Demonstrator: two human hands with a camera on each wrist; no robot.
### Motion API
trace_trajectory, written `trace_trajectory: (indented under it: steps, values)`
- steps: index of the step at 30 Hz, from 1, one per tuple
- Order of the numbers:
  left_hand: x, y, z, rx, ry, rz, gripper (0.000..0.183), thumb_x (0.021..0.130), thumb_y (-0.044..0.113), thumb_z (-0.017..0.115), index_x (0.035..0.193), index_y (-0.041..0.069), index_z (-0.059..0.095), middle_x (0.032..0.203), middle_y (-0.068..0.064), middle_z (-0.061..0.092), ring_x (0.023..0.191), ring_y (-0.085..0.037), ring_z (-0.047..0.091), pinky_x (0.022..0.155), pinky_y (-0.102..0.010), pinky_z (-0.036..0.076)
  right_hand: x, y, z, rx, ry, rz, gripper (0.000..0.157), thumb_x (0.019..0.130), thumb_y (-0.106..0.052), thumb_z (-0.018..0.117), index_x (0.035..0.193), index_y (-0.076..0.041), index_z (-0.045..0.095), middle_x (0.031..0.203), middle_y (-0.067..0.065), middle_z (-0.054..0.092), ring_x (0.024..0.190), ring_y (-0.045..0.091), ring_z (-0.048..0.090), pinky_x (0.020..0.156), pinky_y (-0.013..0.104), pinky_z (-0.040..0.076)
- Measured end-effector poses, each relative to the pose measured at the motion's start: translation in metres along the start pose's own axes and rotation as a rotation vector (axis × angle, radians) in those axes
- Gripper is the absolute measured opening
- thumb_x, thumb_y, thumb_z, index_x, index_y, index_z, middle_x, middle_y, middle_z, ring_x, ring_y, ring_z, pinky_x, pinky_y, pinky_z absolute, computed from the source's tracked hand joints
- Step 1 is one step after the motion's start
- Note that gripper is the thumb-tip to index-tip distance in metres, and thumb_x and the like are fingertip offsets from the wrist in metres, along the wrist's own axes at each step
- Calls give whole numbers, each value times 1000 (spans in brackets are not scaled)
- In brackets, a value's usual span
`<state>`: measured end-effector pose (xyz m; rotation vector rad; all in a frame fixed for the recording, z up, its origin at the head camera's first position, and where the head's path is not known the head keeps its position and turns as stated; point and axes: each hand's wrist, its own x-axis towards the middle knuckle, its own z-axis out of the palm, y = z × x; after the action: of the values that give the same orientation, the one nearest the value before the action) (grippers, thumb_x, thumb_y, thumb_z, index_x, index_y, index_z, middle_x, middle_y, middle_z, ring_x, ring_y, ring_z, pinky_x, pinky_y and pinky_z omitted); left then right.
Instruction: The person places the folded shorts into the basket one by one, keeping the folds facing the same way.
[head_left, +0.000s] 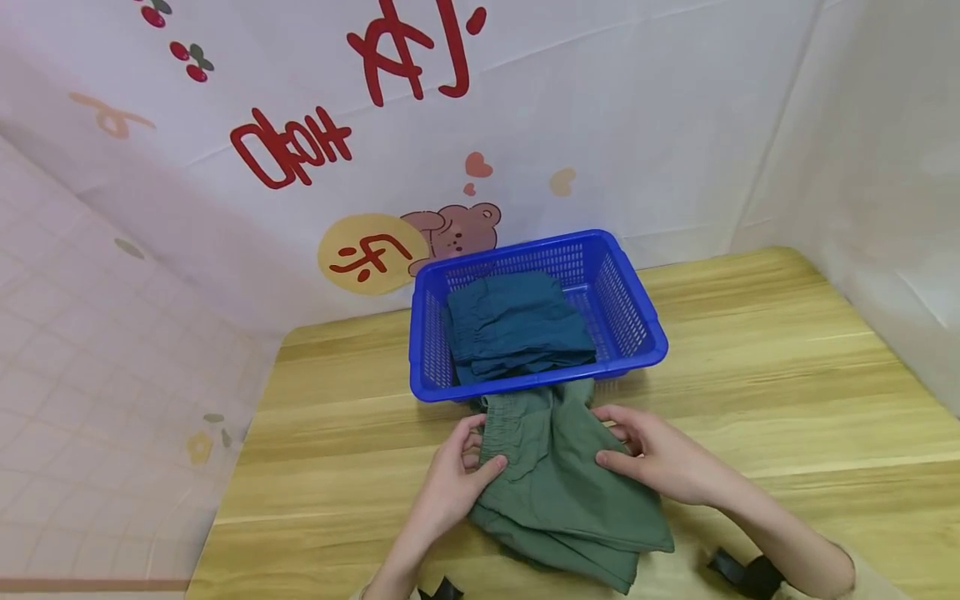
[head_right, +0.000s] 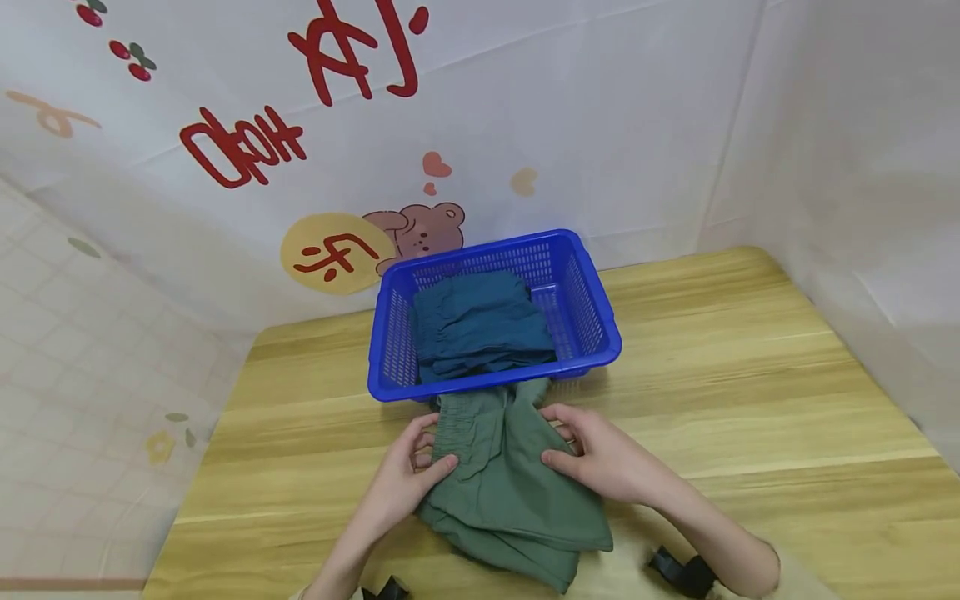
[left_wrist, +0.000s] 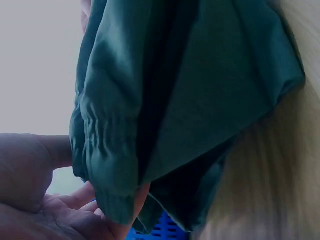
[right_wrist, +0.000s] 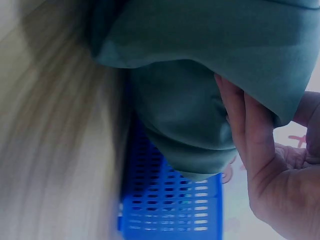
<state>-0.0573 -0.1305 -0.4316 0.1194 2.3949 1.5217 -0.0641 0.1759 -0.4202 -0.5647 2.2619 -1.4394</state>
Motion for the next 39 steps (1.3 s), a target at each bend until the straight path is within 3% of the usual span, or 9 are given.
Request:
trace_trajectory:
  steps: [5,12,14,20,24,27,30,35,39]
  values:
    - [-8,13,-2,-19,-38,11,58,97,13,76,148,3,50,120,-21,68,84,-13,54,72,-19,48,-8,-8,-2,35,-22,-59,54,105,-20,66,147,9,47,121,10,78,104,-6,69,79,23,58]
    - [-21,31,-13,-85,-45,24,59,97,13,75,150,4,48,123,-22,70,93,-11,69,77,-20,57,-19,-19,-3,21,26,-25,59,104,-22,67,151,6,46,130,13,76,110,0,71,78,23,59]
    - [-23,34,-16,-105,-31,32,60,97,11,75,150,4,48,122,-24,70,92,-10,70,78,-20,59,-21,-23,-3,66,26,-53,54,105,-19,65,150,4,47,124,10,78,103,-5,70,75,24,59]
    - [-29,39,-18,-126,61,28,62,96,10,76,151,6,49,127,-22,69,89,-5,67,78,-19,57,-26,-32,-3,76,109,-94,40,105,-15,65,142,-3,56,110,0,80,90,-1,69,68,24,56]
    - [-34,40,-20,-140,127,33,63,95,7,75,151,6,47,127,-21,68,89,-2,65,77,-19,57,-24,-39,-2,7,195,-105,46,103,-13,68,144,3,55,87,-8,66,74,-2,56,61,23,47]
    - [-38,44,-25,-151,170,82,64,95,3,74,152,2,45,126,-23,67,90,0,64,76,-20,57,-20,-50,-3,-34,231,-129,49,102,-12,69,145,5,55,81,-10,57,69,-2,49,58,23,44]
    - [-42,49,-33,-165,203,176,63,96,-1,72,152,-3,43,125,-22,68,95,1,68,77,-22,61,-12,-65,-8,-39,235,-168,47,101,-9,69,144,5,56,81,-9,61,67,-1,51,58,23,46]
    - [-40,55,-46,-226,234,350,59,96,-10,66,150,-8,42,123,2,73,101,-4,75,77,-25,65,2,-89,-19,-24,219,-208,46,101,-9,69,143,6,56,78,-7,59,65,1,52,59,23,48]
    - [-34,58,-53,-280,240,407,58,97,-13,63,150,-10,40,124,13,72,103,-6,75,79,-24,65,13,-99,-30,-27,207,-205,46,101,-10,69,142,6,56,81,-2,65,65,4,54,60,23,47]
